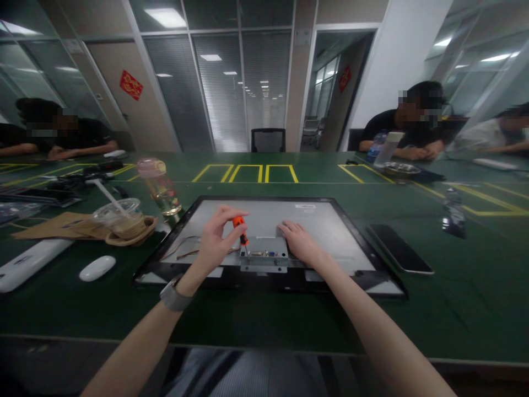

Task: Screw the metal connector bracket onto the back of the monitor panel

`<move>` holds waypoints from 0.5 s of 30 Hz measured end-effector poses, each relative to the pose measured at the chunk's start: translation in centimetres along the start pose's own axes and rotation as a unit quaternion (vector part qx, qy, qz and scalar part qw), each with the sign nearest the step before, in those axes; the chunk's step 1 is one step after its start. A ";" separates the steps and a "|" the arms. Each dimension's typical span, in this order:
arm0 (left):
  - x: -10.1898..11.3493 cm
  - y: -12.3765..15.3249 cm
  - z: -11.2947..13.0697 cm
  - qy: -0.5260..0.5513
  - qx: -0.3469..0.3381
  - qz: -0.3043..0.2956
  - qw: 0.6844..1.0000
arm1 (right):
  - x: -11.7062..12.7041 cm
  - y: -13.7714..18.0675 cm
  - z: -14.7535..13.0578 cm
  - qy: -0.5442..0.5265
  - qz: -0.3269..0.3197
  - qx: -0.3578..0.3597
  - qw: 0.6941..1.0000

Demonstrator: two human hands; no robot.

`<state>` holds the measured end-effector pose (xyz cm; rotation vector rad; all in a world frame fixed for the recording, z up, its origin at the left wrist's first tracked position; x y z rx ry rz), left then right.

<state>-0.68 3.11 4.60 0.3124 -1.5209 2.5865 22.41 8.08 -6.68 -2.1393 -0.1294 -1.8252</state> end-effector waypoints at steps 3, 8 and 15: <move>0.0 0.0 0.2 0.029 0.007 -0.021 0.999 | 0.0 0.0 0.1 0.000 -0.002 -0.003 1.000; 0.0 0.1 -0.2 0.039 0.026 -0.017 0.999 | 0.3 0.1 -0.1 -0.004 -0.008 -0.001 1.000; -0.1 0.0 0.0 0.015 0.010 -0.015 1.000 | 0.0 -0.1 -0.1 0.003 -0.004 0.003 1.000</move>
Point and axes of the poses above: each hand's wrist, its own y-axis away from the middle knuckle, its own x-axis out of the back of the hand, z = x × y, the point moved 5 cm from there along -y, towards the middle knuckle, and after that the axes turned 7 degrees about -x, right-handed, at the moved point
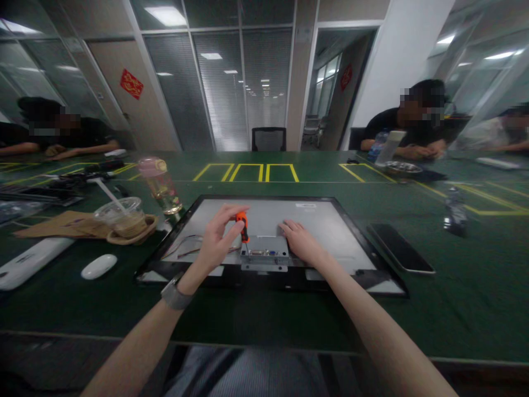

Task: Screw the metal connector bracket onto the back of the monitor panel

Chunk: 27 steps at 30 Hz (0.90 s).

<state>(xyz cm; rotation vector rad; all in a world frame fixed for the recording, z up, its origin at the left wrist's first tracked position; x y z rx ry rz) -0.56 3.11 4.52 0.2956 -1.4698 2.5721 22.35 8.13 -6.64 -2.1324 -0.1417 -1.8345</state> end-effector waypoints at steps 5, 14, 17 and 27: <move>0.1 0.0 0.1 0.023 0.022 -0.016 0.999 | 0.1 0.0 -0.1 -0.005 -0.002 0.001 1.000; 0.0 -0.1 0.2 -0.021 -0.017 0.000 1.000 | 0.2 0.1 -0.1 -0.006 -0.003 -0.004 1.000; 0.1 0.0 0.3 0.020 0.000 -0.009 1.000 | 0.4 0.1 -0.2 -0.013 -0.006 -0.010 1.000; 0.4 -0.1 0.5 -0.047 -0.036 0.033 0.998 | 0.2 0.1 -0.1 -0.011 -0.004 -0.005 1.000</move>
Point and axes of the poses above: each hand's wrist, its own y-axis away from the middle knuckle, its own x-axis out of the back of the hand, z = x × y, the point moved 5 cm from there along -y, towards the middle knuckle, and after that the axes turned 7 degrees about -x, right-handed, at the moved point
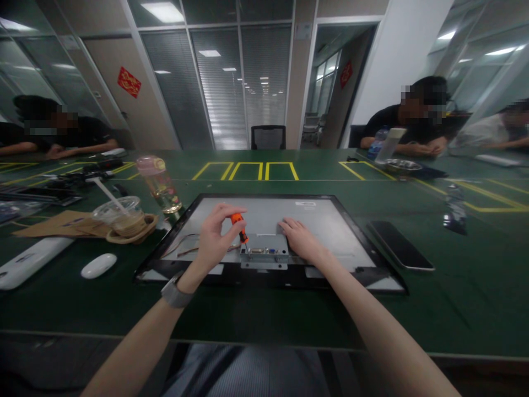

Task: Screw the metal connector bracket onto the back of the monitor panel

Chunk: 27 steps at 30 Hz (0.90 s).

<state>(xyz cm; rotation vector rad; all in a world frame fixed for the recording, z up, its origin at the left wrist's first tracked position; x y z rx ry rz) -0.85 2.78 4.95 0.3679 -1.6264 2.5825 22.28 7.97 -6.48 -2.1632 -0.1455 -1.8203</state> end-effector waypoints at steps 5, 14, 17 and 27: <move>-0.3 0.1 0.0 0.036 0.010 -0.039 0.999 | 0.0 -0.1 -0.1 0.008 0.001 0.002 1.000; -0.4 0.1 0.1 -0.022 0.003 -0.017 1.000 | 0.0 0.0 0.1 0.012 -0.004 -0.004 1.000; -0.7 0.3 0.0 -0.013 0.011 -0.046 0.999 | -0.1 0.0 0.1 0.012 0.001 -0.002 1.000; 0.0 0.1 0.2 -0.037 -0.026 0.018 0.999 | 0.0 0.0 -0.1 0.012 0.005 0.010 1.000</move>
Point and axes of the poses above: each hand's wrist, its own y-axis away from the middle knuckle, its own x-axis out of the back of the hand, z = x × y, the point moved 5 cm from there along -y, towards the middle knuckle, and after that the axes turned 7 degrees about -x, right-handed, at the moved point
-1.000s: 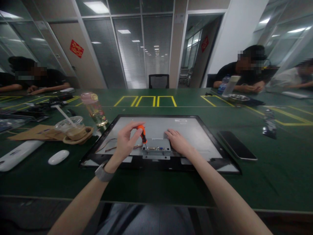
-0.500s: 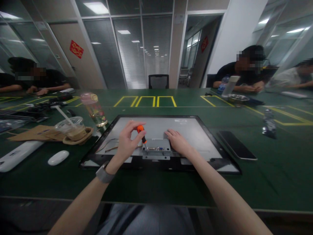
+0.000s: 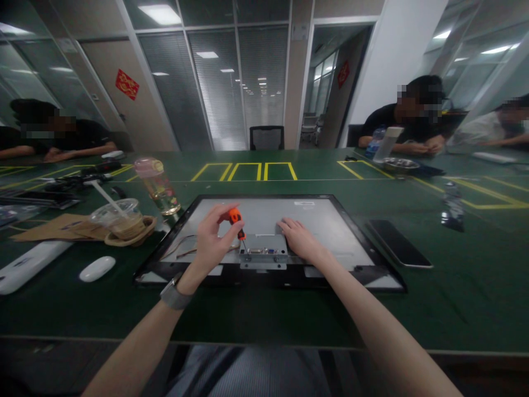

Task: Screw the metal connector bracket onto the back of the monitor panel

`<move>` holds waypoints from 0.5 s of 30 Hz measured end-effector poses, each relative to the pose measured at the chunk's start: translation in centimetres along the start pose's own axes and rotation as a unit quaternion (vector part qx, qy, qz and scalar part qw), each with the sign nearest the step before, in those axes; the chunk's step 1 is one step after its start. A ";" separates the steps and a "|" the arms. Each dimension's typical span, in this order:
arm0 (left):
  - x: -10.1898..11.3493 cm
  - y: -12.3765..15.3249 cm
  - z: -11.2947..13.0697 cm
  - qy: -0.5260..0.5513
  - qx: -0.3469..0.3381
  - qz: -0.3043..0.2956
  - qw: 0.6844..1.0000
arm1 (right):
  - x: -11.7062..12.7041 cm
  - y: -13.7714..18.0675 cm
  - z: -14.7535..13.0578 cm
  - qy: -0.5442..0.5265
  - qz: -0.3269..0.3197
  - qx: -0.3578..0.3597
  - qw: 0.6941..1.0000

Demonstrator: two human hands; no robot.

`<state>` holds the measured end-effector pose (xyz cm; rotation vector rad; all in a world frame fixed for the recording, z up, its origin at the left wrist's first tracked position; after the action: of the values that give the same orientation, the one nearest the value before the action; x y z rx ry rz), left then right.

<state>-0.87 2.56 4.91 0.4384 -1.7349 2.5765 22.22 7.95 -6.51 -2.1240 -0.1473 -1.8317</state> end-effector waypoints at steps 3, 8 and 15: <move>0.1 0.0 -0.1 0.009 0.006 0.005 1.000 | 0.0 0.0 0.0 -0.003 -0.002 -0.006 1.000; 0.2 0.2 -0.3 -0.002 0.021 0.015 1.000 | 0.8 0.2 -0.5 -0.003 -0.004 -0.021 1.000; 1.0 0.4 -1.3 0.037 0.080 0.099 0.991 | 4.6 0.8 -2.0 -0.042 0.134 -0.048 0.989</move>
<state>-2.22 3.45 4.38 0.1780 -1.6319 2.8408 21.35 5.91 -1.94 -2.1649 0.2007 -1.6250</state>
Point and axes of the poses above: each hand's wrist, its own y-axis away from the middle knuckle, its own x-axis out of the back of the hand, z = x × y, the point moved 5 cm from there along -y, towards the middle knuckle, and after that the axes turned 7 degrees about -x, right-handed, at the moved point
